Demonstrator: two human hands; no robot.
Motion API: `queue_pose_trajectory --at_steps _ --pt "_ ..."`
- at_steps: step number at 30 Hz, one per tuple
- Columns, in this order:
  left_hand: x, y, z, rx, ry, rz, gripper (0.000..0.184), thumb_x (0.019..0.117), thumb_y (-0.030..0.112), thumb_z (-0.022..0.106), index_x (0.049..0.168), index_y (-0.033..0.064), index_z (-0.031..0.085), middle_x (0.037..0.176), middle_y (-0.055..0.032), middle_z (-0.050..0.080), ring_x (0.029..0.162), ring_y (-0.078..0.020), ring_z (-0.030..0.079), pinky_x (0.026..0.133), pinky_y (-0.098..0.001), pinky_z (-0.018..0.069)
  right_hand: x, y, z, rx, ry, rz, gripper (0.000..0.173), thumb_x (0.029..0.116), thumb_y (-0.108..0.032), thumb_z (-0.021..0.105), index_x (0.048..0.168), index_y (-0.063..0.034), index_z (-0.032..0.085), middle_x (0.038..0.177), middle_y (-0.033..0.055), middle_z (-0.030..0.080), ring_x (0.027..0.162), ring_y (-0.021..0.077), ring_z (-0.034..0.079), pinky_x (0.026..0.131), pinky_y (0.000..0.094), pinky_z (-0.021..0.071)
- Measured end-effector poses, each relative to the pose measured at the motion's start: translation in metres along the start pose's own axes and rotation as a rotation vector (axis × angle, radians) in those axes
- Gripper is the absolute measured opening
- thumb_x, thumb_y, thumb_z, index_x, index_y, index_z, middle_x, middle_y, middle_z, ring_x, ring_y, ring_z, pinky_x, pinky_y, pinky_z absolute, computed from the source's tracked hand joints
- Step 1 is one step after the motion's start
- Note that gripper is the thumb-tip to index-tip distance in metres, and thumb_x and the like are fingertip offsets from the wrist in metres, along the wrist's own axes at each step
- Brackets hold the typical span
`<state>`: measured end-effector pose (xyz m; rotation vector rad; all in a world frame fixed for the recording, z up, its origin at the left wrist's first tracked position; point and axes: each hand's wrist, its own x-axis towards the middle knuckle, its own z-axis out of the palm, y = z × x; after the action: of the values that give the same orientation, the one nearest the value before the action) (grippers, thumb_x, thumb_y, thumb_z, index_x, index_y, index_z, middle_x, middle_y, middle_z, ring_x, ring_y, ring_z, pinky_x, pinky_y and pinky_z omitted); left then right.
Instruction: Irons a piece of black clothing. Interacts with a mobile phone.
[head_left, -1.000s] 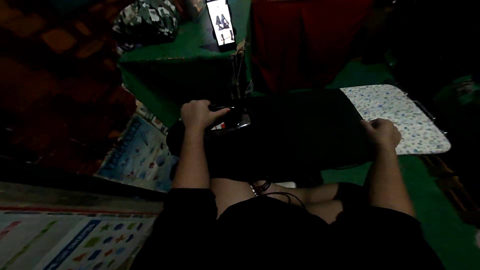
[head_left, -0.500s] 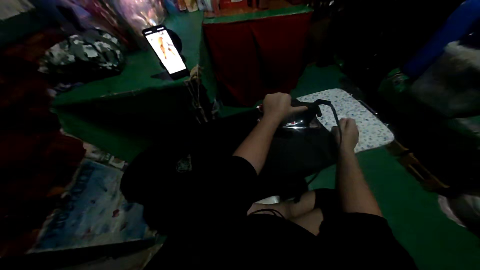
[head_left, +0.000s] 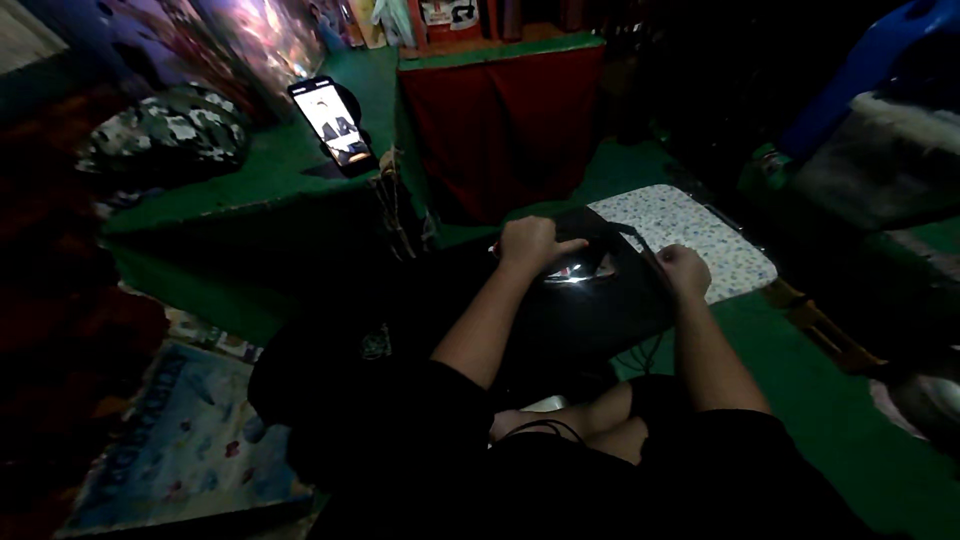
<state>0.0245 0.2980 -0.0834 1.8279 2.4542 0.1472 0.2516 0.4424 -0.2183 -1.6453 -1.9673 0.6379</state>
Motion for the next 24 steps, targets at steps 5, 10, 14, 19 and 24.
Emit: queue_pose_trajectory --at_steps 5,10,14,19,24 --pt "-0.049 -0.053 -0.01 0.026 -0.007 -0.149 0.074 0.0914 0.073 0.056 0.102 0.0012 0.07 0.101 -0.0223 0.071 0.103 -0.0402 0.069 0.086 -0.0604 0.0512 0.0 0.001 0.002 -0.047 -0.039 -0.077 0.048 0.0995 -0.05 0.065 0.114 -0.0059 0.073 0.11 0.0265 0.07 0.105 0.0485 0.066 0.085 0.0722 0.0472" --pt "-0.096 -0.105 -0.016 0.052 0.029 -0.354 0.072 0.0904 0.071 0.059 0.1 0.0011 0.07 0.097 -0.024 0.071 0.1 -0.043 0.069 0.083 -0.0629 0.0508 -0.002 0.0 0.0 -0.075 -0.077 -0.125 0.047 0.0992 -0.051 0.065 0.119 -0.0097 0.073 0.118 0.0274 0.067 0.108 0.0499 0.064 0.086 0.0732 0.0464" --pt "-0.125 -0.144 -0.01 0.041 0.149 -0.516 0.069 0.0859 0.07 0.066 0.097 0.0026 0.072 0.092 -0.0245 0.071 0.093 -0.0451 0.069 0.078 -0.0659 0.051 -0.002 0.001 0.001 -0.07 -0.081 -0.142 0.043 0.0993 -0.048 0.067 0.115 -0.0083 0.074 0.118 0.0259 0.068 0.11 0.0488 0.064 0.089 0.0728 0.0462" --pt "-0.126 -0.16 -0.014 0.068 0.15 -0.655 0.071 0.0875 0.07 0.065 0.101 0.0007 0.072 0.097 -0.0257 0.071 0.098 -0.0457 0.069 0.081 -0.0653 0.0501 -0.003 -0.006 0.0 -0.129 -0.093 -0.098 0.044 0.1079 -0.038 0.052 0.119 -0.0001 0.07 0.126 0.0275 0.066 0.119 0.049 0.062 0.097 0.0712 0.0445" --pt "-0.093 -0.135 -0.028 0.029 0.123 -0.612 0.07 0.0911 0.066 0.063 0.101 -0.0021 0.072 0.099 -0.0275 0.071 0.101 -0.0468 0.068 0.085 -0.0661 0.0496 -0.001 -0.007 0.003 -0.091 -0.051 -0.128 0.054 0.1054 -0.048 0.053 0.116 0.0012 0.071 0.119 0.0279 0.068 0.114 0.0484 0.064 0.096 0.0698 0.0455"
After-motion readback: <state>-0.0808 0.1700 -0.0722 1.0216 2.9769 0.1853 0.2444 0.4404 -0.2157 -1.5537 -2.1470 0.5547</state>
